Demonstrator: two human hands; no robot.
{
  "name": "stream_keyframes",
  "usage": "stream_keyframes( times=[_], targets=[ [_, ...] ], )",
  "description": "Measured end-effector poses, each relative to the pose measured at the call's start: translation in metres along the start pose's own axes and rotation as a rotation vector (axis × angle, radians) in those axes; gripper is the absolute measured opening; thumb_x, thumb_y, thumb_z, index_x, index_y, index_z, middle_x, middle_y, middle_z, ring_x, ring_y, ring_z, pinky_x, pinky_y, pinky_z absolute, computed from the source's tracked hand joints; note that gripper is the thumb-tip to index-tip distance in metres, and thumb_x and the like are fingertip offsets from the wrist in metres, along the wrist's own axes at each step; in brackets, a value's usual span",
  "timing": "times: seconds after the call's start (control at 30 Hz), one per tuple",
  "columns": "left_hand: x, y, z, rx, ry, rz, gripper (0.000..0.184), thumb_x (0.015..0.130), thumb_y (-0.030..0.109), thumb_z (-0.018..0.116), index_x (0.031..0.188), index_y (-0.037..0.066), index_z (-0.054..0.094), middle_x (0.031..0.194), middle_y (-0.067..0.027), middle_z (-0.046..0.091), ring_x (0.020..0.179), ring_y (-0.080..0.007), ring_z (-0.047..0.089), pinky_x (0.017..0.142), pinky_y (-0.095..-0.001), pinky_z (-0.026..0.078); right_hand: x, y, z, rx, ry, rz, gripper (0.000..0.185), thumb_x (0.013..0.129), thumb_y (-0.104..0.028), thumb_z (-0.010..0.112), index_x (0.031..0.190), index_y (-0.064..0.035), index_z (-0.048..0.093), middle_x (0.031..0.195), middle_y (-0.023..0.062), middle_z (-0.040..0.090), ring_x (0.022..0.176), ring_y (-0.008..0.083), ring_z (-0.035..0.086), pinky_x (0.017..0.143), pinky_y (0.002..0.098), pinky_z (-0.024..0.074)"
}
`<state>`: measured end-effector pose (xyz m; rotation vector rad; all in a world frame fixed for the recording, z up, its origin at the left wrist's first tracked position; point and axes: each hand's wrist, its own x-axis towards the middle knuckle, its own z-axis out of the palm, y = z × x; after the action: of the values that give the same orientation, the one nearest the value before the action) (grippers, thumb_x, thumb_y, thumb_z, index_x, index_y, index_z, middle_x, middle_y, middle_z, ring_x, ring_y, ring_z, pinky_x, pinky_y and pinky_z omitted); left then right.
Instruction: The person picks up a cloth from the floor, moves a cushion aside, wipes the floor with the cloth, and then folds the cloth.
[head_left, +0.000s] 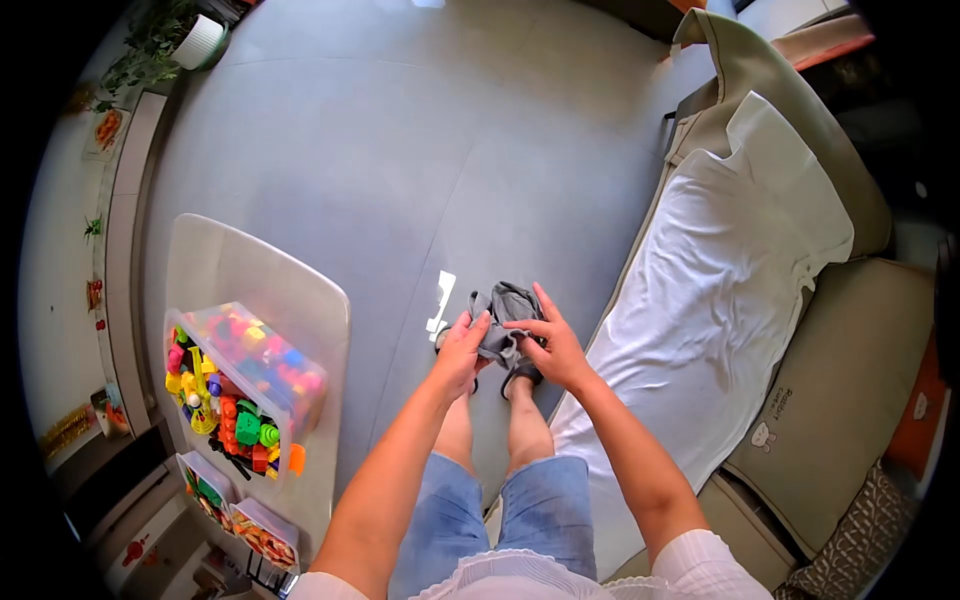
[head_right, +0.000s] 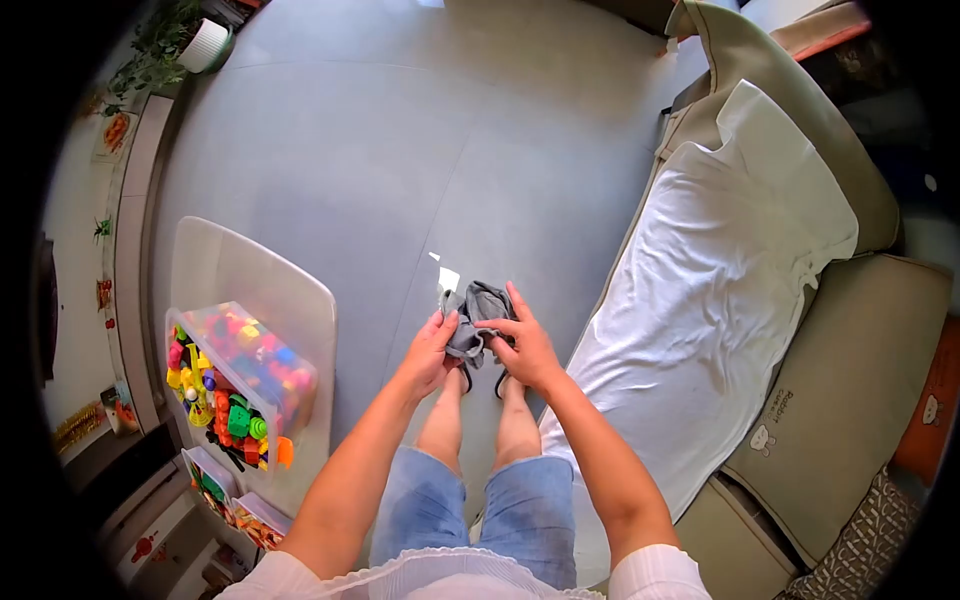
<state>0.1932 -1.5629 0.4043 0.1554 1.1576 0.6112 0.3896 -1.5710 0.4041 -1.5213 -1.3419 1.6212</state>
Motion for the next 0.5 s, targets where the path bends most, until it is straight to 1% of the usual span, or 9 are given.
stream_keyframes(
  times=[0.1,0.13,0.17,0.2,0.27,0.3,0.33,0.43,0.5],
  targets=[
    [-0.003,0.015,-0.006,0.020,0.014,0.011,0.051,0.096,0.037,0.063,0.133,0.007,0.045,0.112,-0.0040,0.065,0.096,-0.0122,0.065,0.082,-0.0314,0.055,0.006,0.008,0.004,-0.040,0.107,-0.010,0.036,0.086,-0.012,0.062,0.120,-0.0198,0.071,0.161,0.0213,0.019,0.126,0.0336,0.055,0.095,0.0350,0.0482],
    [-0.005,0.018,-0.011,0.040,0.005,0.020,0.056,0.095,0.037,0.065,0.136,0.005,0.043,0.111,-0.0043,0.066,0.095,-0.0110,0.064,0.081,-0.0300,0.054,0.008,0.010,0.009,-0.074,0.290,-0.192,0.025,0.095,-0.019,0.055,0.113,-0.0111,0.070,0.141,0.0167,0.052,0.105,0.0261,0.065,0.088,0.0305,0.0502],
    [-0.008,0.022,-0.016,0.054,-0.002,0.034,0.062,0.094,0.036,0.067,0.139,0.002,0.041,0.111,-0.0046,0.067,0.094,-0.0099,0.064,0.079,-0.0286,0.054,0.007,0.011,0.005,0.094,0.298,-0.046,0.022,0.097,-0.020,0.053,0.109,-0.0088,0.069,0.125,0.0117,0.056,0.098,0.0216,0.064,0.084,0.0290,0.0494],
    [-0.011,0.030,-0.019,0.183,-0.084,0.067,0.056,0.091,0.032,0.072,0.134,0.002,0.052,0.111,-0.0052,0.068,0.094,-0.0115,0.064,0.081,-0.0281,0.053,0.007,-0.001,-0.001,0.263,0.305,0.099,0.022,0.099,-0.021,0.052,0.104,-0.0065,0.067,0.110,0.0066,0.060,0.090,0.0171,0.062,0.080,0.0276,0.0487],
    [-0.014,0.041,-0.035,0.580,-0.079,0.124,0.044,0.090,0.029,0.074,0.123,0.002,0.062,0.111,-0.0046,0.068,0.095,-0.0117,0.063,0.083,-0.0286,0.051,0.018,0.010,-0.004,0.401,0.356,0.046,0.025,0.103,-0.025,0.049,0.094,-0.0043,0.059,0.072,-0.0087,0.049,0.070,0.0042,0.046,0.065,0.0240,0.0423],
    [-0.016,0.047,-0.039,0.781,-0.073,0.154,0.039,0.089,0.028,0.074,0.117,0.002,0.066,0.111,-0.0043,0.068,0.096,-0.0118,0.063,0.084,-0.0289,0.050,0.022,0.003,-0.007,0.357,0.338,0.043,0.024,0.103,-0.024,0.050,0.095,-0.0041,0.059,0.073,-0.0080,0.050,0.070,0.0039,0.046,0.065,0.0236,0.0414],
    [-0.020,0.057,-0.038,0.812,-0.084,0.080,0.028,0.086,0.027,0.077,0.098,0.002,0.070,0.100,-0.0008,0.068,0.089,-0.0103,0.060,0.081,-0.0292,0.048,0.025,-0.005,-0.012,0.315,0.319,0.042,0.023,0.103,-0.024,0.050,0.096,-0.0038,0.059,0.074,-0.0074,0.051,0.071,0.0036,0.045,0.065,0.0232,0.0406],
    [-0.011,0.059,-0.057,0.904,-0.182,0.208,0.028,0.087,0.029,0.076,0.089,0.002,0.068,0.091,0.0011,0.064,0.083,-0.0088,0.055,0.076,-0.0265,0.045,0.040,-0.018,-0.015,0.357,0.299,0.137,0.025,0.101,-0.027,0.056,0.110,-0.0032,0.058,0.083,-0.0044,0.056,0.077,0.0042,0.049,0.069,0.0222,0.0416],
    [0.001,0.050,-0.072,0.582,-0.197,0.058,0.029,0.091,0.035,0.069,0.090,0.006,0.066,0.090,0.0007,0.060,0.083,-0.0094,0.051,0.075,-0.0261,0.043,0.049,-0.026,-0.012,0.388,0.369,0.198,0.033,0.100,-0.030,0.058,0.118,-0.0026,0.058,0.089,-0.0029,0.057,0.082,0.0050,0.050,0.072,0.0226,0.0425]
  ],
)
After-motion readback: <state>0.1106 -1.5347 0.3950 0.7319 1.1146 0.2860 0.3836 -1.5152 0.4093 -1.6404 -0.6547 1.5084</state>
